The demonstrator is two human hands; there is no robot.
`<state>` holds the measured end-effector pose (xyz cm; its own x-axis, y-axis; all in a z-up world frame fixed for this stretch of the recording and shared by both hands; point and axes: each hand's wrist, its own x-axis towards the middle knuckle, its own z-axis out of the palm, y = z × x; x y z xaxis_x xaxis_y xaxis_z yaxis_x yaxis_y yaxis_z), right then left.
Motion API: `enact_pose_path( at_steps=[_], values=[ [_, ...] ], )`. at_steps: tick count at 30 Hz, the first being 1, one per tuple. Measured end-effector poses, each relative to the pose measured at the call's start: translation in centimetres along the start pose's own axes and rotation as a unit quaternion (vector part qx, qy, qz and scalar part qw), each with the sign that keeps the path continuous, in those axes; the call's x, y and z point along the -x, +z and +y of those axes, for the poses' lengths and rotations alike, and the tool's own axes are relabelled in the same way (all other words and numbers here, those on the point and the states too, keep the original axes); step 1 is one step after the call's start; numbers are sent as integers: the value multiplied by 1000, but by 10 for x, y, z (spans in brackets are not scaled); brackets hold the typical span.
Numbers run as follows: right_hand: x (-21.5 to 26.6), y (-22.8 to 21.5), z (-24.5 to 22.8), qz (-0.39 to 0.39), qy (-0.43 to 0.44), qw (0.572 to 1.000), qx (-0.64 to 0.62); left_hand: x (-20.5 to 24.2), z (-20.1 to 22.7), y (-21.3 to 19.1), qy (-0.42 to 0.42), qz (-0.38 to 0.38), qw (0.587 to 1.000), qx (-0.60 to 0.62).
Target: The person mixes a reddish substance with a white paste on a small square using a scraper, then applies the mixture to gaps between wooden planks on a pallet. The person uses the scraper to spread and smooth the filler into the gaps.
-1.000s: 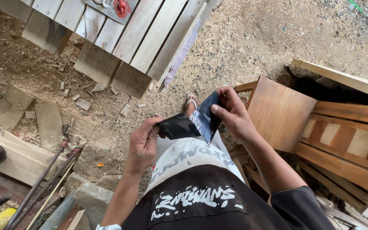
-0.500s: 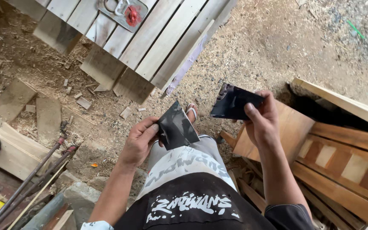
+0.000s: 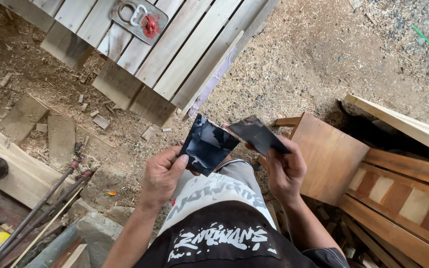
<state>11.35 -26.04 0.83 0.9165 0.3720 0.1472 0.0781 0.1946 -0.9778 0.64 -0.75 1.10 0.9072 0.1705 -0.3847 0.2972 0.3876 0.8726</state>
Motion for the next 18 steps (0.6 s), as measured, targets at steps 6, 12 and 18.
enact_pose_path(
  at_steps=[6, 12, 18],
  values=[
    [-4, -7, 0, -70, -69, 993, 60, -3, 2, 9, 20, 14, 1000, 9],
    [-15, -6, -15, -111, -133, 968, 179, -2, -1, 14, 51, 3, 998, 28],
    [-27, -8, -27, -137, -175, 943, 250, -2, -4, 14, 69, -12, 997, 30]
  ],
)
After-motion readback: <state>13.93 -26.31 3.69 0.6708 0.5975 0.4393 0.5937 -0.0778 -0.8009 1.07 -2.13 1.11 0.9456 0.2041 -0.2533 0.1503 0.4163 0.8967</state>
